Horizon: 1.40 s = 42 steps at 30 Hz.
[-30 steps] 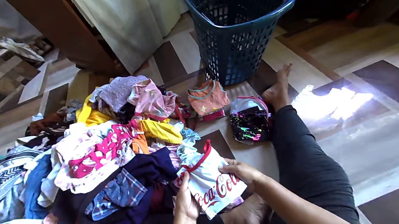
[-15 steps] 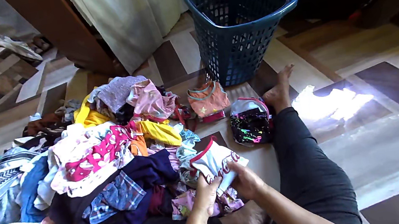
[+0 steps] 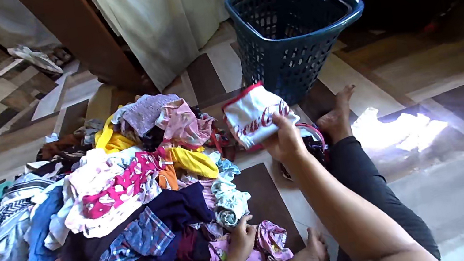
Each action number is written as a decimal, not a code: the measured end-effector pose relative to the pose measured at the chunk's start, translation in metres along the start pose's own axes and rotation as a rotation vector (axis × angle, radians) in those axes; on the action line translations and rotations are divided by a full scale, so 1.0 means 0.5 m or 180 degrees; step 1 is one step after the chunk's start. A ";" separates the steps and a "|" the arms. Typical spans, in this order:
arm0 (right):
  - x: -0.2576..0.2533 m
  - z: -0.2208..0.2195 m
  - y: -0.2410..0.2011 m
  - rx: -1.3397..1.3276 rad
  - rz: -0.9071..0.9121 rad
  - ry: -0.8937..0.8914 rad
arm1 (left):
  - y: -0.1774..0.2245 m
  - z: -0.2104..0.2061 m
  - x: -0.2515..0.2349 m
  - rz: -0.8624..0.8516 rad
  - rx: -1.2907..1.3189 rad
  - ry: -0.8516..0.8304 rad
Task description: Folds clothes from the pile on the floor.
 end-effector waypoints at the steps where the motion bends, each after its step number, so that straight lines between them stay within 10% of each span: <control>1: -0.035 -0.014 0.001 -0.0045 0.0103 -0.0031 | 0.000 0.002 -0.001 0.0023 0.0043 -0.0028; 7: -0.210 0.118 0.096 0.0875 -0.0410 0.0546 | -0.005 0.006 -0.004 0.0221 0.0349 -0.0116; 18: -0.162 0.291 0.162 0.1453 -0.0425 0.1533 | -0.007 0.002 -0.016 0.0298 0.0446 -0.0127; 32: -0.199 0.282 0.155 0.4740 -0.0661 0.0671 | -0.015 -0.001 -0.014 0.0341 0.0586 -0.0207; 42: -0.229 0.297 0.162 0.4278 -0.0646 0.0745 | -0.011 -0.001 -0.015 0.0302 0.0595 -0.0149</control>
Point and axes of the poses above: each hand's wrist, its own x-axis away from the middle knuckle, its own z-axis out of the back of the hand, y = z × x, the point moved 4 cm from there along -x, towards the middle knuckle, and after that the axes turned 11 degrees about -x, right-handed, at the moved point
